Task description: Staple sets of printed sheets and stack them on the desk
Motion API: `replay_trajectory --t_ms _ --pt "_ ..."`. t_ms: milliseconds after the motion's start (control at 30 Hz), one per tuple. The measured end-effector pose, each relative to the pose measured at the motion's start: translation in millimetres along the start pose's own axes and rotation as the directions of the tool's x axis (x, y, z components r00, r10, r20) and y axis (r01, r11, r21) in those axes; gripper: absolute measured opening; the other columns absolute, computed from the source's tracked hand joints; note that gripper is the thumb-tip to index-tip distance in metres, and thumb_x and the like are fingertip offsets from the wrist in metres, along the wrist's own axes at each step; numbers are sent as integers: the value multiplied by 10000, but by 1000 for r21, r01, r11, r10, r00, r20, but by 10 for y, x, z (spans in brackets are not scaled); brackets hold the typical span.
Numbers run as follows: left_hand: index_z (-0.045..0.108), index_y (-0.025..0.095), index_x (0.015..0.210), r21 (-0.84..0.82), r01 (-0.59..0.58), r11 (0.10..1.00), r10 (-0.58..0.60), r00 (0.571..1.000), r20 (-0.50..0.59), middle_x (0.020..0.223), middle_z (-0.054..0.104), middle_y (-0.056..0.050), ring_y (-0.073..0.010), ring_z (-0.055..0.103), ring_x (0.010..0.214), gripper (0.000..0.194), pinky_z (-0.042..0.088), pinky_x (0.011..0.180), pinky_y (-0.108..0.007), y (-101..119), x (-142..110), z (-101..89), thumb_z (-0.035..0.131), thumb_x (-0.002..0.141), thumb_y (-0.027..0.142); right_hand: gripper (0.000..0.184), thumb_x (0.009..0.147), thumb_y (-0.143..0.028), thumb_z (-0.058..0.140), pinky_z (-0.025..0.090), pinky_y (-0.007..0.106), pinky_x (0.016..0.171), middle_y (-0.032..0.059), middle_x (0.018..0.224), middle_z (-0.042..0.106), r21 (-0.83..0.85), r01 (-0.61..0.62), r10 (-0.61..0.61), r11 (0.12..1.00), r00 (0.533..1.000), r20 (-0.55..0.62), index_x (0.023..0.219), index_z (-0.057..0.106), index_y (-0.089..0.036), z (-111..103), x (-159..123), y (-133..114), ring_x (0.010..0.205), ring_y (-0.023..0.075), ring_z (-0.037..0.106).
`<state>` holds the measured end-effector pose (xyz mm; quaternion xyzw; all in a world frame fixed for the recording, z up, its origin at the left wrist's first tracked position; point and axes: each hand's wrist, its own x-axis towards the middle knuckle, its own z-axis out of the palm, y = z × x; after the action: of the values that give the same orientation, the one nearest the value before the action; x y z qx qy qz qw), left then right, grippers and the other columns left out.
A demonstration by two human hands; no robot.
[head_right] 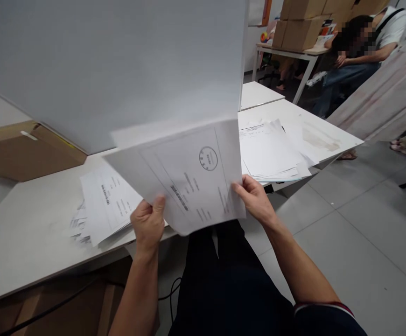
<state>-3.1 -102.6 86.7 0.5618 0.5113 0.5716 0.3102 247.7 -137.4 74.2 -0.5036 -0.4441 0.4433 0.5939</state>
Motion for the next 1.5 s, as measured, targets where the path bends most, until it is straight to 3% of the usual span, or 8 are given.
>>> replay_trajectory --t_ms 200,400,633,800,900,1133,1300,1500 --pt "659 159 722 -171 -276 946 253 956 -148 640 611 20 -115 569 710 251 482 721 -248 224 415 127 672 737 409 245 823 -458 591 477 288 704 2 836 625 -1 305 -304 952 951 -64 899 539 -232 227 512 -235 781 158 587" --pt "682 141 868 -166 -152 974 135 985 -110 787 696 -38 -169 634 844 354 513 808 -308 69 485 148 707 688 444 365 790 -532 594 499 346 764 43 946 661 19 262 -262 965 962 69 996 547 -234 290 699 51 889 205 607" --pt "694 185 888 -409 -159 899 129 987 -100 855 716 -26 -179 649 919 304 515 873 -351 135 548 181 704 706 429 391 787 -499 608 500 376 813 45 1014 674 -10 239 -237 971 966 104 1069 605 -229 261 713 79 932 221 615" --pt "684 191 840 -502 -75 862 24 994 -107 885 713 -19 -175 646 941 242 504 905 -358 182 538 198 696 726 404 293 774 -451 616 500 367 740 40 855 689 -217 234 -208 948 969 135 868 666 -178 176 754 2 824 224 623" --pt "663 183 893 -548 -100 831 46 993 -111 918 704 -32 -184 640 960 268 490 921 -372 186 557 134 721 708 369 266 810 -422 580 484 311 663 30 815 677 -416 358 -307 836 933 187 845 673 -175 81 726 -404 766 198 612" --pt "549 241 1106 -354 -70 933 49 996 -68 838 673 8 -124 637 773 541 513 778 -290 -111 544 -181 786 622 283 185 846 -360 548 390 262 598 -4 665 637 -766 543 -363 344 829 425 845 693 -245 -93 562 -1424 633 149 562" --pt "659 171 850 117 -20 993 -8 973 229 860 673 -33 -160 599 826 250 470 793 -289 -323 349 -207 695 698 366 202 829 -403 551 344 281 576 1 587 588 -821 534 -275 202 835 476 772 686 -265 -79 604 -1454 601 162 535" --pt "666 166 875 140 54 989 -93 952 291 843 691 -44 -183 610 812 272 475 753 -301 -493 182 -126 645 731 395 216 833 -377 524 277 274 516 -4 558 570 -834 537 -136 126 842 522 690 638 -261 32 621 -1236 532 140 475"
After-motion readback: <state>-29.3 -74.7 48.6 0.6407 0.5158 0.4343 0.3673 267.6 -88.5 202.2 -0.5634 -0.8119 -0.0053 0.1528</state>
